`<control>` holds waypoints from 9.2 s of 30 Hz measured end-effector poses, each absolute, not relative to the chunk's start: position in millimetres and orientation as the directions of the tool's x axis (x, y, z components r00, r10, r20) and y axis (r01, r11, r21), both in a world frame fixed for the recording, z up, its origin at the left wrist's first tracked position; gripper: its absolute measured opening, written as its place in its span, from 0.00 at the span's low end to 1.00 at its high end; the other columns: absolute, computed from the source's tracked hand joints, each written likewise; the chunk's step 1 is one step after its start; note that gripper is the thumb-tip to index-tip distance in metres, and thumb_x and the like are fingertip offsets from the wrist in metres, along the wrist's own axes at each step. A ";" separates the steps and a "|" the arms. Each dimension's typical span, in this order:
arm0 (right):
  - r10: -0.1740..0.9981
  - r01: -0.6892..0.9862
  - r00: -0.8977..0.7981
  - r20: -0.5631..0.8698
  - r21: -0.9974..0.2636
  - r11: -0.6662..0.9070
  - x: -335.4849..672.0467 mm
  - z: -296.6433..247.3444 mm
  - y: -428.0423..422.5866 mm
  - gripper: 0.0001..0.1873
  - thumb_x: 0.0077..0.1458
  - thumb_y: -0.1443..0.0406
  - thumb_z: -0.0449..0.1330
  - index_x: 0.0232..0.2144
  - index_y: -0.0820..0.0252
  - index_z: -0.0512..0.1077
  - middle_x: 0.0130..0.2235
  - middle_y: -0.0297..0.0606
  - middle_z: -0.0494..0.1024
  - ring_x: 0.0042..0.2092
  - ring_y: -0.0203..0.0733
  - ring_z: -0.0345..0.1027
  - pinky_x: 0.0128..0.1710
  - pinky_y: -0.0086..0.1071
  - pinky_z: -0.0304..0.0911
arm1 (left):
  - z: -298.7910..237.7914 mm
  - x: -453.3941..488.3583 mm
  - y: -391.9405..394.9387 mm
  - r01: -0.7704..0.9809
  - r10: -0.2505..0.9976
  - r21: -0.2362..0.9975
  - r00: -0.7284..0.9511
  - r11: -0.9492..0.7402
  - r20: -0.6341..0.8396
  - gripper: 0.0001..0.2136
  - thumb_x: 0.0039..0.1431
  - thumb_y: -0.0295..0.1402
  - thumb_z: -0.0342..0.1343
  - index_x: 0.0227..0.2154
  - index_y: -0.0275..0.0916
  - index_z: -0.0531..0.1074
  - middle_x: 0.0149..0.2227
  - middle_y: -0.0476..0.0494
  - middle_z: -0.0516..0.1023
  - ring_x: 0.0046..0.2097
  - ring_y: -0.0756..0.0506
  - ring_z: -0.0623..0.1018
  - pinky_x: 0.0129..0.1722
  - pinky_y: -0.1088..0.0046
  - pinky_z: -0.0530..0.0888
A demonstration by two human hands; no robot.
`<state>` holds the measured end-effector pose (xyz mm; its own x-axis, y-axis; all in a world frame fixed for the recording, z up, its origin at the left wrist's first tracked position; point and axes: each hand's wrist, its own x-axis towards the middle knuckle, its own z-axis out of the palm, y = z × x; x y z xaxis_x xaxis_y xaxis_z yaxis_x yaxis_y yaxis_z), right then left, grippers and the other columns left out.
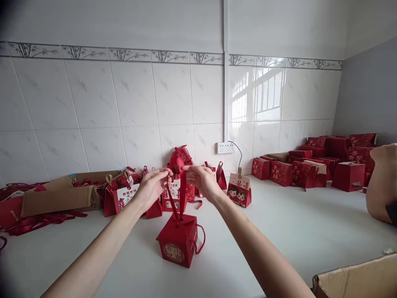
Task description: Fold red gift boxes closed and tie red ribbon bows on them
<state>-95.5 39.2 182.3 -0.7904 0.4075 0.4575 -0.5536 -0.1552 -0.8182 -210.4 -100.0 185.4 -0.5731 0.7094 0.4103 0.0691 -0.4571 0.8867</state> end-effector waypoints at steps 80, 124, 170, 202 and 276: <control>0.394 -0.133 -0.871 0.295 -0.912 0.389 -41.9 76.0 -25.4 0.10 0.51 0.67 0.58 0.38 0.57 0.66 0.34 0.34 0.80 0.36 0.38 0.74 0.40 0.33 0.66 | 145.5 -166.7 -173.6 0.914 0.971 0.365 -0.221 0.175 0.089 0.11 0.58 0.41 0.49 0.31 0.42 0.73 0.37 0.46 0.72 0.33 0.45 0.72 0.33 0.72 0.64; 0.425 -0.230 -0.795 0.432 -0.864 0.448 -39.2 61.3 -22.1 0.05 0.50 0.66 0.62 0.26 0.56 0.78 0.35 0.40 0.79 0.48 0.45 0.70 0.47 0.36 0.65 | 85.2 -187.4 -133.9 0.762 0.872 0.644 -0.265 -0.073 0.412 0.08 0.57 0.37 0.55 0.27 0.38 0.69 0.29 0.49 0.75 0.33 0.48 0.74 0.36 0.73 0.70; 0.342 -0.065 -0.899 0.274 -0.855 0.514 -34.8 83.2 -17.0 0.11 0.55 0.60 0.57 0.29 0.61 0.73 0.31 0.37 0.79 0.32 0.37 0.70 0.34 0.30 0.63 | 76.4 -157.9 -150.1 0.376 0.878 0.927 -0.439 -0.014 0.192 0.13 0.56 0.44 0.55 0.29 0.38 0.67 0.29 0.47 0.75 0.31 0.48 0.75 0.30 0.75 0.69; 0.207 -0.060 -0.949 0.236 -0.784 0.618 -23.6 90.9 -10.3 0.08 0.55 0.61 0.58 0.31 0.62 0.71 0.34 0.38 0.74 0.32 0.36 0.66 0.33 0.30 0.62 | 71.7 -149.5 -142.0 0.165 0.864 0.985 -0.485 -0.059 0.133 0.17 0.50 0.48 0.58 0.27 0.38 0.66 0.24 0.51 0.70 0.26 0.52 0.69 0.27 0.77 0.65; -0.056 0.005 -0.994 -0.094 -0.555 0.832 -60.4 141.9 -31.7 0.09 0.49 0.68 0.58 0.35 0.65 0.74 0.31 0.39 0.77 0.29 0.34 0.68 0.24 0.24 0.58 | 68.5 -133.9 -193.8 0.983 0.609 -0.182 0.162 -0.028 0.776 0.03 0.59 0.25 0.53 0.31 0.37 0.67 0.30 0.47 0.71 0.28 0.52 0.74 0.27 0.78 0.71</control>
